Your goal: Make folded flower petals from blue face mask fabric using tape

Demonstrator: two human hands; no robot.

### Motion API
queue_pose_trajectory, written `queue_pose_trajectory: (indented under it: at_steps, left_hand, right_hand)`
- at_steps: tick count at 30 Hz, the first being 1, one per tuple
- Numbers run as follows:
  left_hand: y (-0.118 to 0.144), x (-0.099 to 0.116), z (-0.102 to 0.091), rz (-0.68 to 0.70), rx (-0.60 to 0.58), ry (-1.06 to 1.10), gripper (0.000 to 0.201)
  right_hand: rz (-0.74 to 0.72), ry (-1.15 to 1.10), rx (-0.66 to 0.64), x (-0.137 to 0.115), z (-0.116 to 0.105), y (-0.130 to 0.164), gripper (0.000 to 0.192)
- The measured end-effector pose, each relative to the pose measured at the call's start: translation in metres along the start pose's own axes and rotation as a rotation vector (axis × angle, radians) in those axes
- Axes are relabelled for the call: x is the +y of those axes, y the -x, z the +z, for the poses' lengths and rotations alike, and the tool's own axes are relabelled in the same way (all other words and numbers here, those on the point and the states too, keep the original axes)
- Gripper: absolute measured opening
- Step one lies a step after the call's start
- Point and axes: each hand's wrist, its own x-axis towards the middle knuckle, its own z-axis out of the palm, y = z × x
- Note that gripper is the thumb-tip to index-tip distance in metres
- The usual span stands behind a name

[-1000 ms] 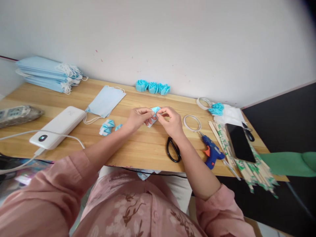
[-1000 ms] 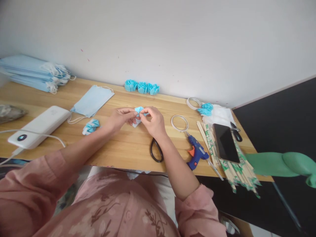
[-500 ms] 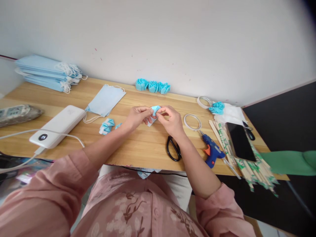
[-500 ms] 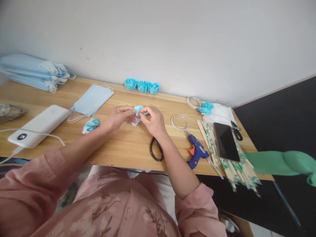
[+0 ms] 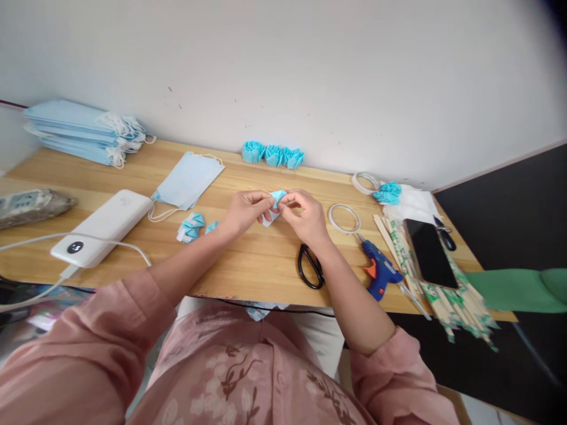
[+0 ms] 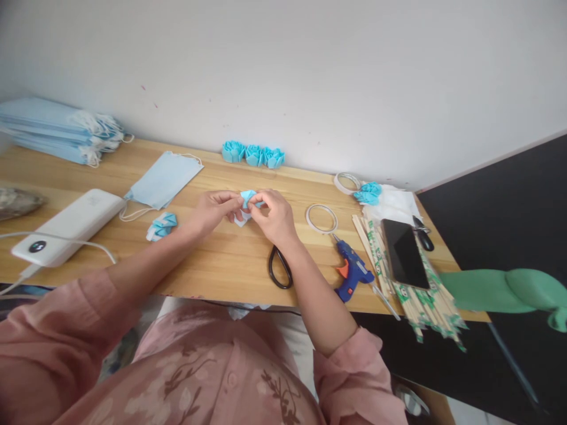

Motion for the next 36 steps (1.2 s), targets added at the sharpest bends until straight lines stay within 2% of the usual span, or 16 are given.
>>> queue_pose_trajectory:
  at_steps: [18,21,26,31,36]
  left_hand:
    - [0.001,-0.0012,0.0017,0.044,0.022,-0.096,0.024]
    - [0.0008,-0.0002,0.0022,0.05,0.025,-0.105,0.023]
    - [0.0028,0.0028,0.0029,0.063,0.015,-0.166,0.023]
    - [0.0027,-0.0019,0.0033,0.139,-0.007,-0.284,0.019]
    - [0.0017,-0.0031,0.0021,0.141,-0.026,-0.29,0.018]
  right_hand:
    - [0.011,-0.004,0.002,0.0,0.0014,0.0006,0.006]
    - [0.089,-0.078,0.017,-0.0009,0.0012,0.0,0.003]
    - [0.259,-0.35,0.041,-0.0013,-0.0014,-0.0027,0.028]
    - [0.294,-0.407,-0.045,-0.0004,-0.0023,-0.0033,0.029]
    - [0.281,-0.399,-0.007,-0.0002,-0.0022,-0.0027,0.028]
